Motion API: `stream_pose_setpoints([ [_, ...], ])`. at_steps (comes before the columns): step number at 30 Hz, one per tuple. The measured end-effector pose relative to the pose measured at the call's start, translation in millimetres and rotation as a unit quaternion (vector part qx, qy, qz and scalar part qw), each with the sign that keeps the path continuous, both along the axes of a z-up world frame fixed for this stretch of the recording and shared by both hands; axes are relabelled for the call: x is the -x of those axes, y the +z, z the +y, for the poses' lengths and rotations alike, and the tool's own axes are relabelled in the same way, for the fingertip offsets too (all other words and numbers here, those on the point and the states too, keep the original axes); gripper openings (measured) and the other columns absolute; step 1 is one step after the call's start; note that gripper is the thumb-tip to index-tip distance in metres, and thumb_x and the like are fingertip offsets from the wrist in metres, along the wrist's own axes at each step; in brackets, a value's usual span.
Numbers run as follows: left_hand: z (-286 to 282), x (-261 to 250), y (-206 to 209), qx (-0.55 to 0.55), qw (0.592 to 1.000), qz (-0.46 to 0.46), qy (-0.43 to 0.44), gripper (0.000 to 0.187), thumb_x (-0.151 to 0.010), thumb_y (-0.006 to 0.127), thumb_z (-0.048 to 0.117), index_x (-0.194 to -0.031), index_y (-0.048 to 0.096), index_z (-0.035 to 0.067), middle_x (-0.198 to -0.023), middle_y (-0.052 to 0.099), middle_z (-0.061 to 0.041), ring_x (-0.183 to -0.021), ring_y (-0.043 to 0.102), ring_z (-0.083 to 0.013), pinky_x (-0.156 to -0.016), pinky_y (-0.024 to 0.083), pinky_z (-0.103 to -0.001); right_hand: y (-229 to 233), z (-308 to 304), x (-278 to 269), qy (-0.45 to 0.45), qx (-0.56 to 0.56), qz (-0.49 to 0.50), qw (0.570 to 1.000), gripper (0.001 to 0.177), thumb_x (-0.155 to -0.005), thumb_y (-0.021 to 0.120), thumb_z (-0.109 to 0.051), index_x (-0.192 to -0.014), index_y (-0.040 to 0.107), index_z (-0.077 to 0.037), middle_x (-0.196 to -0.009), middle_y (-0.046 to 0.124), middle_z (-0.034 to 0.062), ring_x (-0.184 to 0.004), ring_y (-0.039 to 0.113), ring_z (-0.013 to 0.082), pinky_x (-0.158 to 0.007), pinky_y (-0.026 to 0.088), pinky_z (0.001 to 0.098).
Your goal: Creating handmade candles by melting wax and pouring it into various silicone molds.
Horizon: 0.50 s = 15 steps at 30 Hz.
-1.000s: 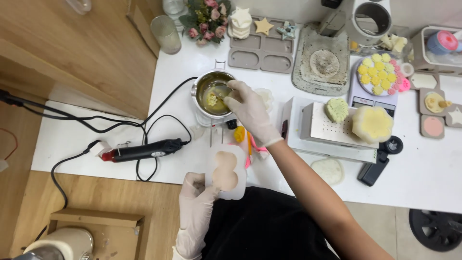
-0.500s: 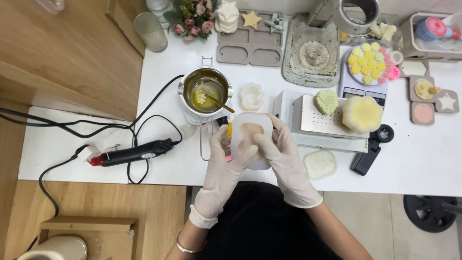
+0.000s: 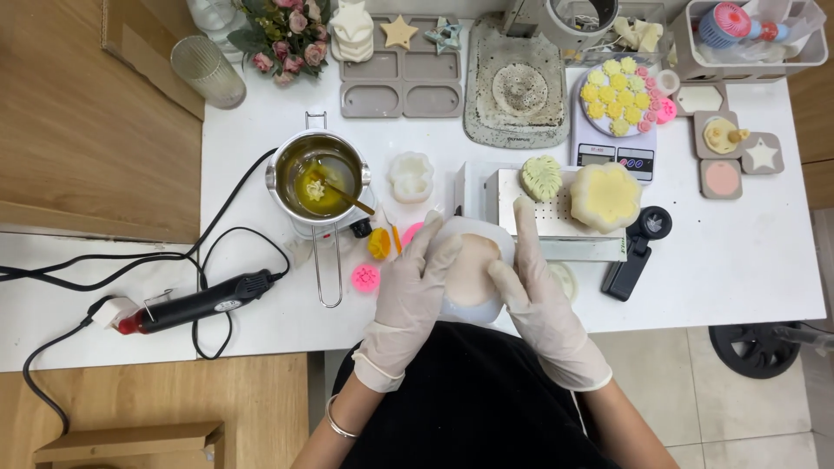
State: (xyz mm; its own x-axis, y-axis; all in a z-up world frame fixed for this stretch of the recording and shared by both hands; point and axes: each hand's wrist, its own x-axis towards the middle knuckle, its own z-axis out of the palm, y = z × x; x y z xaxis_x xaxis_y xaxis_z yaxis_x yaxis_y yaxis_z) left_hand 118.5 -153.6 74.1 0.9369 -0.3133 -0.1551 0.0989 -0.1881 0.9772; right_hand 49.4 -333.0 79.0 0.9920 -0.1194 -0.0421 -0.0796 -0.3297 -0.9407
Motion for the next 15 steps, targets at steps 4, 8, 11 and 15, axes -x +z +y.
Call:
stream_pose_setpoints([
  [4, -2.3, 2.9, 3.5, -0.003, 1.0, 0.019, 0.007, 0.064, -0.1, 0.056, 0.048, -0.143, 0.053, 0.001, -0.122, 0.071, -0.015, -0.107, 0.07, -0.0207, -0.092, 0.053, -0.03, 12.8, 1.4, -2.1, -0.008, -0.024, 0.044, 0.999, 0.079, -0.099, 0.053, -0.004, -0.165, 0.009, -0.003, -0.17, 0.028, 0.0126, -0.144, 0.039, 0.0136, -0.115, 0.03, 0.0278],
  [8, -3.4, 5.6, -2.3, -0.033, 0.998, 0.056, 0.021, 0.053, -0.101, 0.051, 0.046, -0.132, 0.062, 0.004, -0.096, 0.075, -0.014, -0.088, 0.073, -0.0228, -0.08, 0.056, -0.033, 27.1, 5.0, -3.1, -0.048, -0.133, 0.136, 0.981, 0.079, -0.096, 0.05, -0.004, -0.167, 0.015, -0.011, -0.149, 0.048, 0.0054, -0.112, 0.053, 0.0081, -0.099, 0.045, 0.0235],
  [11, -2.4, 8.1, -10.0, -0.048, 0.998, 0.043, 0.018, 0.048, -0.104, 0.049, 0.044, -0.122, 0.066, 0.003, -0.089, 0.074, -0.015, -0.082, 0.073, -0.0262, -0.076, 0.056, -0.035, 15.7, 0.6, -0.5, -0.077, -0.15, 0.152, 0.974, 0.062, -0.098, 0.048, -0.003, -0.159, 0.035, -0.005, -0.135, 0.056, 0.0047, -0.11, 0.056, 0.0059, -0.097, 0.047, 0.0221],
  [15, -1.0, 12.5, -10.2, -0.055, 0.998, 0.009, 0.006, 0.044, -0.104, 0.051, 0.041, -0.117, 0.065, 0.001, -0.089, 0.073, -0.017, -0.081, 0.073, -0.031, -0.074, 0.057, -0.038, 20.5, -4.4, -6.7, -0.061, -0.203, 0.234, 0.949, 0.051, -0.1, 0.047, -0.004, -0.151, 0.05, -0.005, -0.111, 0.065, 0.0065, -0.091, 0.057, 0.0064, -0.083, 0.049, 0.0216],
])
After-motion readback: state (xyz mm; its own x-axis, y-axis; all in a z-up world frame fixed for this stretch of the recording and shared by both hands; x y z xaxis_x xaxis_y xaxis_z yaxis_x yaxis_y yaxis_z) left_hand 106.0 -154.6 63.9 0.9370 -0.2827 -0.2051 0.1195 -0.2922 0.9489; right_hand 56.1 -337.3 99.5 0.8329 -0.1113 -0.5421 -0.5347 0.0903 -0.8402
